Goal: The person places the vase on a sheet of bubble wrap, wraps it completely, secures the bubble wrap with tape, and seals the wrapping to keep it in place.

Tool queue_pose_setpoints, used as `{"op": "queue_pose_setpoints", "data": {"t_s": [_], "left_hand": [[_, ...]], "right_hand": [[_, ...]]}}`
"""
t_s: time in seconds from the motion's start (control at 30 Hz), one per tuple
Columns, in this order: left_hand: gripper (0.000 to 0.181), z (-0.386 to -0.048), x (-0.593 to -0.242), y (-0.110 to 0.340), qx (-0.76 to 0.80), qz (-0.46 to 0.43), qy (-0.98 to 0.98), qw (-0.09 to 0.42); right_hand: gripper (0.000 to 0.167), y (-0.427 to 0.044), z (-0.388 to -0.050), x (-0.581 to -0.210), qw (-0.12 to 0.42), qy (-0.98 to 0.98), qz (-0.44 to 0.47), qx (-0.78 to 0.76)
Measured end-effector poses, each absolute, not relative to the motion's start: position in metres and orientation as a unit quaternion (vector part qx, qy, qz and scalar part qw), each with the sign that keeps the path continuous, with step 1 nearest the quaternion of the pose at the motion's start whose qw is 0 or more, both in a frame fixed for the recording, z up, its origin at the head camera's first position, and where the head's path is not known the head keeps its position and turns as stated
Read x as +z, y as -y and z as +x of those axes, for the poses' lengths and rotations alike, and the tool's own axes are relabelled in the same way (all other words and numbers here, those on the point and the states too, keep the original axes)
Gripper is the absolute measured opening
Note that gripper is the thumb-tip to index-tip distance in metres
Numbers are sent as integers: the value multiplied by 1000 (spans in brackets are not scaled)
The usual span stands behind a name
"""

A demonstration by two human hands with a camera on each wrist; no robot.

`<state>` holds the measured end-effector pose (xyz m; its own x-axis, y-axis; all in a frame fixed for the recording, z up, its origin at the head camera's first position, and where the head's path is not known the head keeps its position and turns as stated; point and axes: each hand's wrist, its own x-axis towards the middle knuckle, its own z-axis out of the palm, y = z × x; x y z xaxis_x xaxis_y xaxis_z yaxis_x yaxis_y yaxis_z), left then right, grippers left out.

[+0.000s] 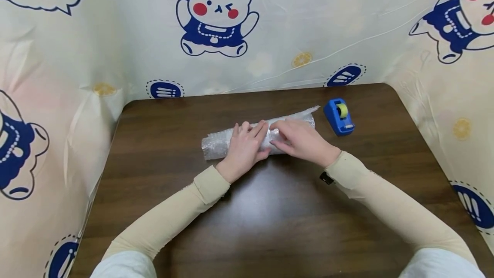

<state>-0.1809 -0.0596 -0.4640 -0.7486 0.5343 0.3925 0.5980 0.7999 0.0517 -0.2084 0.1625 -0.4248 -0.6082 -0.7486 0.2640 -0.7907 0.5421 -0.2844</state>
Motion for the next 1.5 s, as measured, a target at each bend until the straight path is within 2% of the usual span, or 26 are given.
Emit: {"op": "queue_pose_setpoints", "data": {"t_s": [0.1, 0.2, 0.27, 0.37, 0.67, 0.9, 1.07, 1.33, 1.5], "left_hand": [[72, -183, -466, 58, -92, -306, 930, 184], [74, -184, -466, 57, -103, -306, 930, 176], [75, -184, -465, 57, -115, -307, 930, 167], [73, -183, -465, 58, -121, -314, 928, 162], [78, -184, -468, 65, -61, -321, 930, 169], [88, -188, -463, 73, -80, -332, 933, 112], [96, -187, -463, 75, -65, -337, 933, 111], [92, -189, -462, 78, -42, -339, 929, 145], [90, -190, -465, 81, -40, -336, 930, 141]], "right_hand": [[72, -159, -216, -419, 93, 886, 435, 129], [97, -158, -223, -418, 41, 901, 417, 111], [103, -157, -226, -420, -7, 911, 398, 107], [100, -157, -226, -426, -44, 920, 377, 95], [94, -155, -226, -427, -20, 922, 377, 88], [98, -155, -230, -431, -29, 917, 386, 93], [93, -151, -228, -436, -3, 922, 377, 88], [84, -143, -227, -443, 55, 923, 375, 62], [86, -146, -233, -447, 49, 918, 384, 86]]}}
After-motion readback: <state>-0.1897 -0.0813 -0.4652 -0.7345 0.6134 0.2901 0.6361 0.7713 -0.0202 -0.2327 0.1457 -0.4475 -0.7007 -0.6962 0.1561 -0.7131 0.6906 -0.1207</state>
